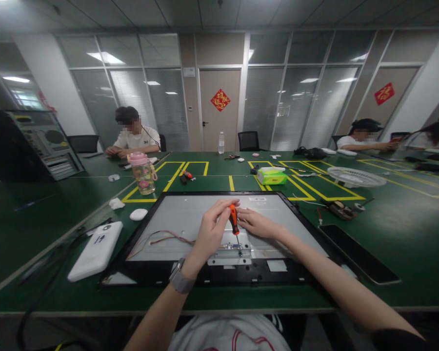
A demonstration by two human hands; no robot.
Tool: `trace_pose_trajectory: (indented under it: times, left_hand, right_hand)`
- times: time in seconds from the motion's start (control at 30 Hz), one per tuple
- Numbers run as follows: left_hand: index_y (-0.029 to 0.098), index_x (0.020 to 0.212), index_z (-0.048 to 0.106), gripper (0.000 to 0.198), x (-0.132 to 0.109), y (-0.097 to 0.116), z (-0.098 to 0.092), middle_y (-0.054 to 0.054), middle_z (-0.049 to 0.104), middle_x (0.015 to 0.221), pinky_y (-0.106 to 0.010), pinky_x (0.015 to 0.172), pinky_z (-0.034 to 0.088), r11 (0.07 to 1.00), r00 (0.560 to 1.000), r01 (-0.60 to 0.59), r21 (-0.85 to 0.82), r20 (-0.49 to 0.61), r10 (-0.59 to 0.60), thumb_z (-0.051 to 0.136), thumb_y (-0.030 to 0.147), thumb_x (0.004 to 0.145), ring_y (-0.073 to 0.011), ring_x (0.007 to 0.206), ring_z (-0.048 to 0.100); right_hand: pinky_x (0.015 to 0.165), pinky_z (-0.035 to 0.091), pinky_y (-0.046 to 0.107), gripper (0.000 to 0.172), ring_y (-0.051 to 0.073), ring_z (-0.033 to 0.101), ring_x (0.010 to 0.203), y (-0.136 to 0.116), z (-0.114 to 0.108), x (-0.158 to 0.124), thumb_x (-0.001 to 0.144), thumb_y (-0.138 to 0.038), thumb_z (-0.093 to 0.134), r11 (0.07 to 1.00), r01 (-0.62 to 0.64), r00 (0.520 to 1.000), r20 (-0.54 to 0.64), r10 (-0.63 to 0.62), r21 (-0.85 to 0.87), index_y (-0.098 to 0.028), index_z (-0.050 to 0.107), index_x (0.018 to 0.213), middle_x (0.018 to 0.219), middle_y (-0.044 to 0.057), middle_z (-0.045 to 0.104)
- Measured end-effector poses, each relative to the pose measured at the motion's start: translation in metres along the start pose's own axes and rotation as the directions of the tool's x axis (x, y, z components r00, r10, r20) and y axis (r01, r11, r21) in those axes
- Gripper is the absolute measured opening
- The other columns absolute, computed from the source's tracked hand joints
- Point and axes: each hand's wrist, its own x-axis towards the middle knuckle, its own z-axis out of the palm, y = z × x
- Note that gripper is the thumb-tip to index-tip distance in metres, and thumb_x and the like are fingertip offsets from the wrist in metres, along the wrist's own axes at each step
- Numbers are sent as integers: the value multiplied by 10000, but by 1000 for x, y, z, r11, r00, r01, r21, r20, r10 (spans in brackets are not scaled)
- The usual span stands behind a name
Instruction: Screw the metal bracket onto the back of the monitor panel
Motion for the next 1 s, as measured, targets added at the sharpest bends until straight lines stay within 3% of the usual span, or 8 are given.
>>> trace_pose_trajectory:
  times: [0.1,0.17,0.23,0.37,0.57,0.7,0.87,1.0]
  left_hand:
    - [178,1065,693,240,1,-1,0,-84,670,1015,-307,896,462,999,999,22,-38,-32,-24,517,247,916,-184,985,625]
    - [183,985,712,175,1,-4,0,-65,652,943,-284,841,472,1000,998,12,-29,-61,-13,594,242,870,-170,922,618]
    - [187,884,719,101,1,-7,1,-37,606,860,-257,777,469,1000,995,-10,-6,-101,9,674,236,809,-147,842,593]
    - [186,800,706,68,1,-12,3,-13,553,808,-235,730,456,1000,988,-16,24,-153,20,729,230,755,-123,783,559]
    - [181,984,701,187,2,-8,1,-35,602,892,-255,781,495,998,992,56,-37,-110,-60,644,244,818,-130,818,607]
    - [161,1026,684,229,2,-5,0,-83,667,974,-305,852,504,984,992,114,-139,-37,-120,588,284,859,-181,931,642]
    - [179,924,716,155,1,-8,1,-58,629,927,-258,776,492,999,995,31,-14,-92,-32,631,270,832,-155,876,605]
    - [170,1103,668,263,0,-10,1,-69,649,967,-282,829,485,996,995,80,-50,-62,-83,533,262,897,-157,897,617]
  right_hand:
    - [938,480,405,323,239,651,1027,-15,-13,0,965,-332,418,997,-3,996,-90,9,71,-188,694,1052,1093,98,716]
    - [864,516,372,334,228,671,959,-24,-18,1,976,-356,409,976,19,977,-210,28,218,-181,687,1039,1009,88,734]
    - [841,515,361,307,222,672,916,-27,-19,0,968,-350,434,985,40,963,-268,7,167,-188,691,1011,957,79,735]
    - [921,468,407,275,254,626,1018,-10,-10,-3,927,-281,471,982,4,989,-143,-31,-190,-190,678,1084,1073,110,695]
    - [1013,421,438,401,283,545,1185,19,5,-9,885,-238,498,968,-86,993,-102,63,-237,-139,568,1267,1290,166,581]
    - [1016,422,418,375,287,539,1197,15,8,-11,900,-241,484,960,-97,995,-60,84,-264,-134,590,1243,1307,180,559]
    - [1031,412,426,384,291,519,1225,12,9,-13,917,-273,465,958,-102,995,-36,95,-266,-142,572,1262,1319,176,550]
    - [1056,386,450,403,301,482,1265,13,12,-14,931,-292,439,957,-111,994,-34,105,-269,-123,554,1278,1350,195,524]
